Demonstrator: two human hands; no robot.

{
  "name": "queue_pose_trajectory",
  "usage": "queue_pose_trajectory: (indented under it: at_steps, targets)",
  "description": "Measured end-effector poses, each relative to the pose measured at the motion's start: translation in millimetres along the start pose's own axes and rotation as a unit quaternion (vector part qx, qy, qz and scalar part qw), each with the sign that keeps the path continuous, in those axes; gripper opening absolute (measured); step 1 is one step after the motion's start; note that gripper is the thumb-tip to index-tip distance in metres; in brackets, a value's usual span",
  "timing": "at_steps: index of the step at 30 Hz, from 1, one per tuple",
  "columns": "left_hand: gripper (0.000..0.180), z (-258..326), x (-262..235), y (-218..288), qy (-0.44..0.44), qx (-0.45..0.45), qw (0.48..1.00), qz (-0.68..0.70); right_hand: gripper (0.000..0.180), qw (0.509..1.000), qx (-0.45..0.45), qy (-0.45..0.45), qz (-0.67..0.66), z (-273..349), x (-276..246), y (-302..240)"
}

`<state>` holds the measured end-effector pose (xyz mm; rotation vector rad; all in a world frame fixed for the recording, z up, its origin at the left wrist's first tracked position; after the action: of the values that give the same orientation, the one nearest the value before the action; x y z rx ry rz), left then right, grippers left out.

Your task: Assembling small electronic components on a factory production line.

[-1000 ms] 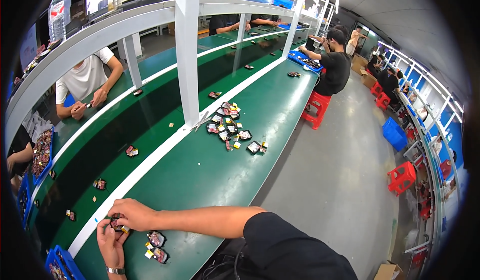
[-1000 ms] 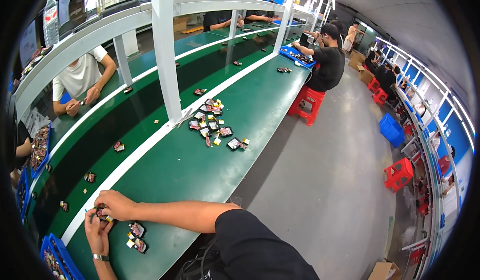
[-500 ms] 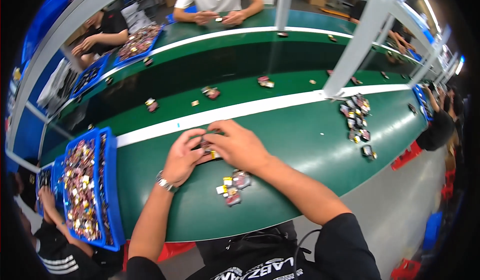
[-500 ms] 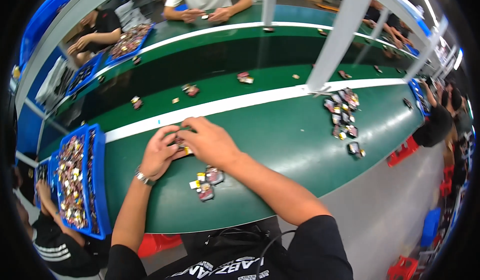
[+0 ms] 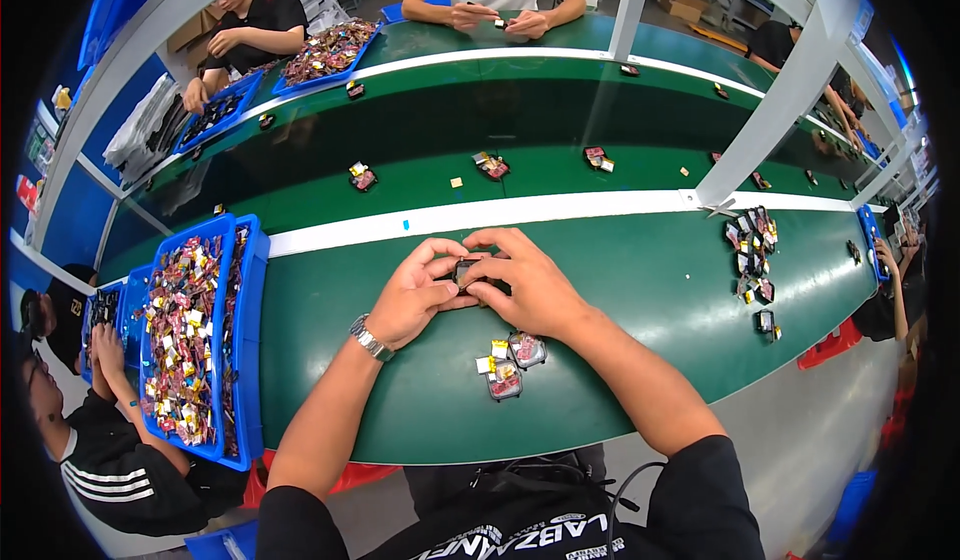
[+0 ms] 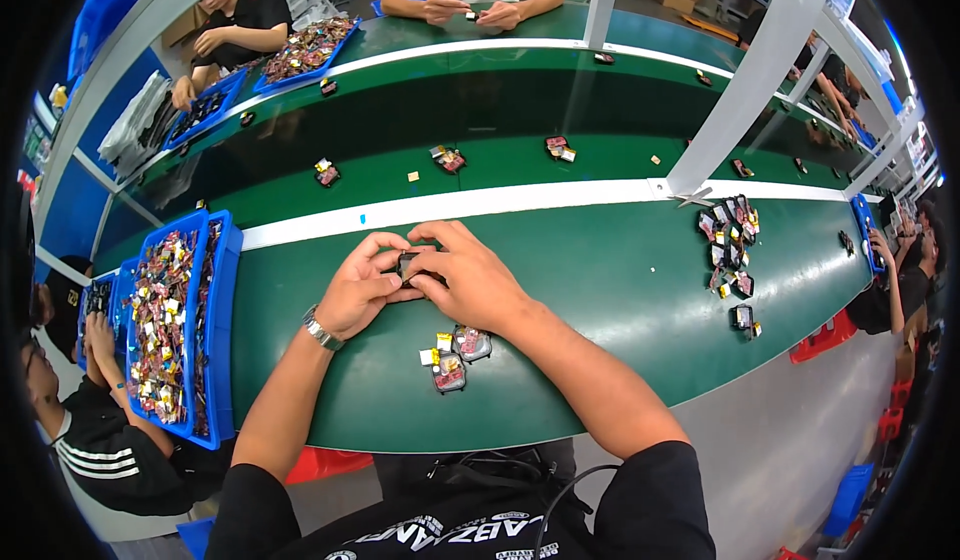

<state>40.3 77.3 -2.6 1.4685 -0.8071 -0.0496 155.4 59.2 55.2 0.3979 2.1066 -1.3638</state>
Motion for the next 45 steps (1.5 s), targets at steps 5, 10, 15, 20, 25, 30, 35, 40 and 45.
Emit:
queue_pose_trajectory:
  at_steps: [5, 10, 15, 20, 25, 30, 35, 40, 45]
  targets:
    - [0.05, -4, 2, 0, -0.032, -0.013, 0.999, 0.006, 0.008, 0.999, 0.03, -0.004, -0.024, -5, -1, 2]
    - [0.051, -20, 10, -18, -0.035, 0.007, 0.999, 0.033, 0.017, 0.998, -0.031, 0.006, -0.054, 4, -17, 17]
    - [0.04, 4, -25, -2, 0.018, 0.048, 0.996, -0.078, 0.012, 0.987, -0.07, -0.043, -0.138, -5, 8, -2]
    - [0.053, -3, 14, -5, -0.009, 0.019, 0.999, -0.027, 0.009, 0.98, -0.017, -0.011, -0.199, 5, -5, 21]
    - [0.053, -1, 3, 0, -0.003, 0.058, 0.997, -0.051, 0.009, 0.964, 0.017, -0.006, -0.264, -1, 1, 25]
    - [0.042, -3, -10, -3, 0.007, 0.072, 0.995, -0.067, 0.008, 0.964, 0.02, 0.015, -0.265, -4, 2, 27]
    - [0.026, -4, -19, -5, 0.029, 0.065, 0.994, -0.087, 0.008, 0.964, 0.015, 0.005, -0.265, -4, 5, 27]
    - [0.021, -2, -7, 1, 0.036, 0.08, 0.993, -0.075, 0.01, 0.951, 0.068, 0.003, -0.301, -4, 4, 30]
    - [0.017, -3, -21, -4, 0.025, 0.084, 0.99, -0.106, 0.013, 0.948, 0.087, -0.006, -0.305, -6, 9, 36]
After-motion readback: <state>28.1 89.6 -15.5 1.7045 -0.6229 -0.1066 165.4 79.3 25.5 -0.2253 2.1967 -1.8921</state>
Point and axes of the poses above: each hand's wrist, its own z-axis away from the middle knuckle, its own x-axis out of the palm, y = z × x, the point moved 9 cm from there along -z, towards the middle knuckle, and after that the axes turned 12 degrees about x, right-handed, at the moved point
